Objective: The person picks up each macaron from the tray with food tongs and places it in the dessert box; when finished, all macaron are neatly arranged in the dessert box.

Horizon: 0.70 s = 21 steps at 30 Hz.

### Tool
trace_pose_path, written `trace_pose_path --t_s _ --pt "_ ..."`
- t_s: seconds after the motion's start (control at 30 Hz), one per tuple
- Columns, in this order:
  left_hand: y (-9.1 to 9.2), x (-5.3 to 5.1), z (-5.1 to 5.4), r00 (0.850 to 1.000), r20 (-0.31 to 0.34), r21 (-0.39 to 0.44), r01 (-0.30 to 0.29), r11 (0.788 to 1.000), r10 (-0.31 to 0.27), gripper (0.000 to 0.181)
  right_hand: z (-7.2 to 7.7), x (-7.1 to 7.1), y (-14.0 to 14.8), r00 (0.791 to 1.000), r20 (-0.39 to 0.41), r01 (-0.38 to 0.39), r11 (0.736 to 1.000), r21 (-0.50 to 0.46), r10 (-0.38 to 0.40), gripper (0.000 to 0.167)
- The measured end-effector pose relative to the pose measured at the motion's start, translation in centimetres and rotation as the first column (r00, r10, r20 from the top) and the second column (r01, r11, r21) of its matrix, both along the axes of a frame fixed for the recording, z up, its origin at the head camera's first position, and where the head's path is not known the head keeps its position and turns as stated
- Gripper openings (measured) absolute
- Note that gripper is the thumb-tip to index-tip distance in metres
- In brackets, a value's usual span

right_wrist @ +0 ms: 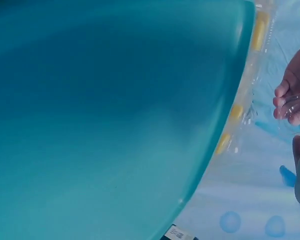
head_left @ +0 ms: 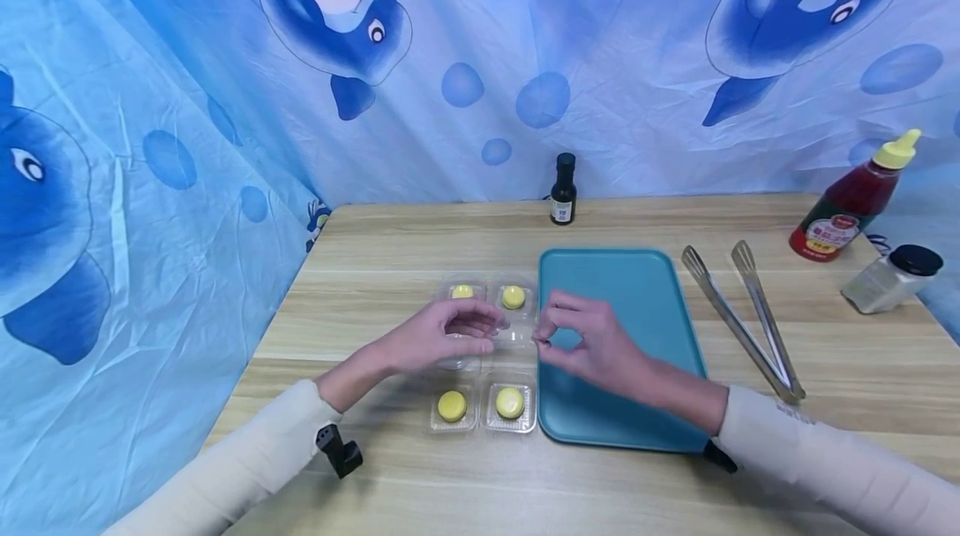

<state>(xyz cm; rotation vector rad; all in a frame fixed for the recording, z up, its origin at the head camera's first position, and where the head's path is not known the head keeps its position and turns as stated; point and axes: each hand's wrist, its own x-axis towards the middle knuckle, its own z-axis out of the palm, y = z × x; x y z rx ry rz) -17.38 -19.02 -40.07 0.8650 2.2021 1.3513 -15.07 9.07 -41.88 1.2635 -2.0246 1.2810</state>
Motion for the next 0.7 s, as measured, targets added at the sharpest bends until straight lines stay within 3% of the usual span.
trace_pose_path --t_s 0.1,0.2,0.33,0.43,0.5,0.7 --pt "-0.1 0.1 0.0 0.999 -0.040 -0.032 0.017 0.999 -0.019 0.052 -0.2 0.2 0.1 1.000 0.015 -0.007 0.998 0.061 0.006 0.027" --pt "-0.3 0.5 -0.1 0.992 -0.120 -0.064 0.022 0.998 -0.029 0.058 -0.4 0.5 0.3 0.992 0.122 -0.006 0.989 0.149 -0.013 0.036" --pt "-0.4 1.2 -0.5 0.973 -0.229 -0.070 0.008 0.998 -0.024 0.062 -0.7 1.1 0.7 0.949 0.310 -0.016 0.972 0.234 -0.059 0.061" --pt "-0.4 1.7 -0.8 0.956 -0.293 -0.072 -0.006 0.997 -0.016 0.066 -0.8 1.7 0.8 0.913 0.398 -0.017 0.967 0.255 -0.089 0.066" --pt "-0.4 2.0 -1.0 0.942 -0.334 -0.088 -0.010 0.996 -0.020 0.069 -1.0 2.1 0.7 0.908 0.405 -0.005 0.964 0.265 -0.106 0.066" --pt "-0.7 2.9 -1.7 0.887 -0.455 -0.176 -0.003 0.984 -0.079 0.076 -1.7 3.3 0.1 0.948 0.264 0.081 0.936 0.343 -0.179 0.073"
